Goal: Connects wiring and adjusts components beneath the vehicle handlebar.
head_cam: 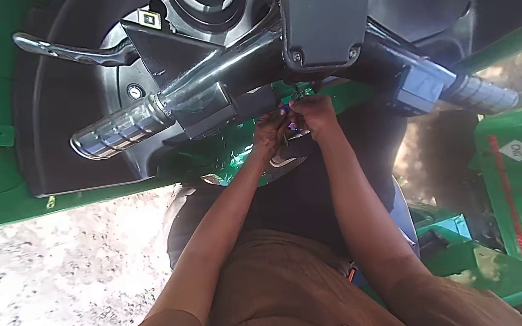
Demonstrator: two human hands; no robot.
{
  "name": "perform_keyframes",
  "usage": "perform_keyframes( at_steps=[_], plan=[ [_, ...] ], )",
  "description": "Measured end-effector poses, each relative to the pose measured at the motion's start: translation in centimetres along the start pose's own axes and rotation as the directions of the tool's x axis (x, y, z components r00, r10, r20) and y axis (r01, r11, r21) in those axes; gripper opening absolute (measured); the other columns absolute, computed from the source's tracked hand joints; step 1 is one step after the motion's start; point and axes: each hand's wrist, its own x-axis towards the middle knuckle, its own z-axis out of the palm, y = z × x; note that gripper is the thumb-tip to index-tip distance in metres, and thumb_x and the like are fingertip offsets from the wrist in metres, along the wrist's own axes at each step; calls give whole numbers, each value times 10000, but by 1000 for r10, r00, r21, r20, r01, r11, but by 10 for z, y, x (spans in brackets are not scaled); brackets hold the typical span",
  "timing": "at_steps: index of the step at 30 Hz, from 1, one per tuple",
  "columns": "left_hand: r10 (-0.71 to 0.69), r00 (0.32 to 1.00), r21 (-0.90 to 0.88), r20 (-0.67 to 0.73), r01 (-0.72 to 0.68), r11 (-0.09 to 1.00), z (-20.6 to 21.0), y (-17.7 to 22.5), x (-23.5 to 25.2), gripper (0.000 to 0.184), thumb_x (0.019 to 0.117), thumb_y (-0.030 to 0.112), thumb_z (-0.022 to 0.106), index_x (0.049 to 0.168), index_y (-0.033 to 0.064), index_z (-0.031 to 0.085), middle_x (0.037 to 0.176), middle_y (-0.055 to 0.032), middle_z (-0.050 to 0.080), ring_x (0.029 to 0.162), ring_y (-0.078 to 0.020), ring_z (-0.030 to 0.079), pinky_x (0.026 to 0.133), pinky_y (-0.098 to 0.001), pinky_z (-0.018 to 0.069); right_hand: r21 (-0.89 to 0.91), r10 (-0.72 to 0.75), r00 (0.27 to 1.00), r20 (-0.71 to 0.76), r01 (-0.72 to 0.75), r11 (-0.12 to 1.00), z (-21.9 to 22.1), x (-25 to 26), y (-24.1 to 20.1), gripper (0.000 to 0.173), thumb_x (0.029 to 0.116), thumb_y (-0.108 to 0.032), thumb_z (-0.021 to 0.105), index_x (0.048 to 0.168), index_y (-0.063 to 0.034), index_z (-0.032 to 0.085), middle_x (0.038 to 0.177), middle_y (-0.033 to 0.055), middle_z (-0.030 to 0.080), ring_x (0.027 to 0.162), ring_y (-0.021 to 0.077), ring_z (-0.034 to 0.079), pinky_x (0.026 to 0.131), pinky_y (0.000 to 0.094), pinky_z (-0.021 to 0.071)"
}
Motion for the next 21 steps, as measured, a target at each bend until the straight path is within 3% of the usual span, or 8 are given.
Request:
perform_keyframes(
  at_steps=[3,6,8,11,15,21],
  plan=[
    [-27,988,70,-150,38,997,-3,14,-10,354,946,30,700,1273,9,565,1154,-148,683,1036,-263,706,937,-417,600,43,-71,997,-38,73,996,4,1,2,170,879,-1,773,1008,33,667,892,152,717,675,232,734,626,380,668],
    [6,948,28,-319,3,1000,-2,30,-24,459,882,10,755,1290,42,547,1204,-132,652,1078,-254,672,944,-418,581,14,-173,981,-87,175,984,5,3,2,206,868,8,768,1033,24,646,888,155,718,699,255,745,653,411,676],
    [8,948,-79,-318,-35,996,2,43,-32,485,903,-17,710,1342,29,508,1302,-170,622,1188,-302,645,1020,-447,553,-58,-245,961,-125,240,969,7,3,1,362,828,-7,793,1148,-10,625,873,140,733,680,251,748,615,412,671],
    [-20,955,-224,-295,-48,973,10,53,-37,463,985,69,638,1411,34,457,1395,-193,562,1292,-333,581,1092,-461,504,-138,-359,923,-139,341,930,9,2,3,483,795,-10,783,1244,-73,618,865,108,724,649,224,723,583,407,650],
    [-61,947,-241,-315,-17,970,25,66,-53,467,1028,185,597,1445,65,422,1397,-187,558,1271,-334,600,1066,-478,528,-55,-385,918,-101,381,923,13,5,7,362,850,7,757,1198,-92,751,982,90,762,759,192,752,667,390,668],
    [-39,953,-176,-300,-16,984,31,72,-64,461,1054,249,557,1457,70,418,1394,-172,577,1261,-314,617,1061,-457,534,253,-389,915,-112,404,879,45,13,13,262,910,6,729,1157,-66,777,1081,86,771,958,169,735,837,384,621]
  ],
)
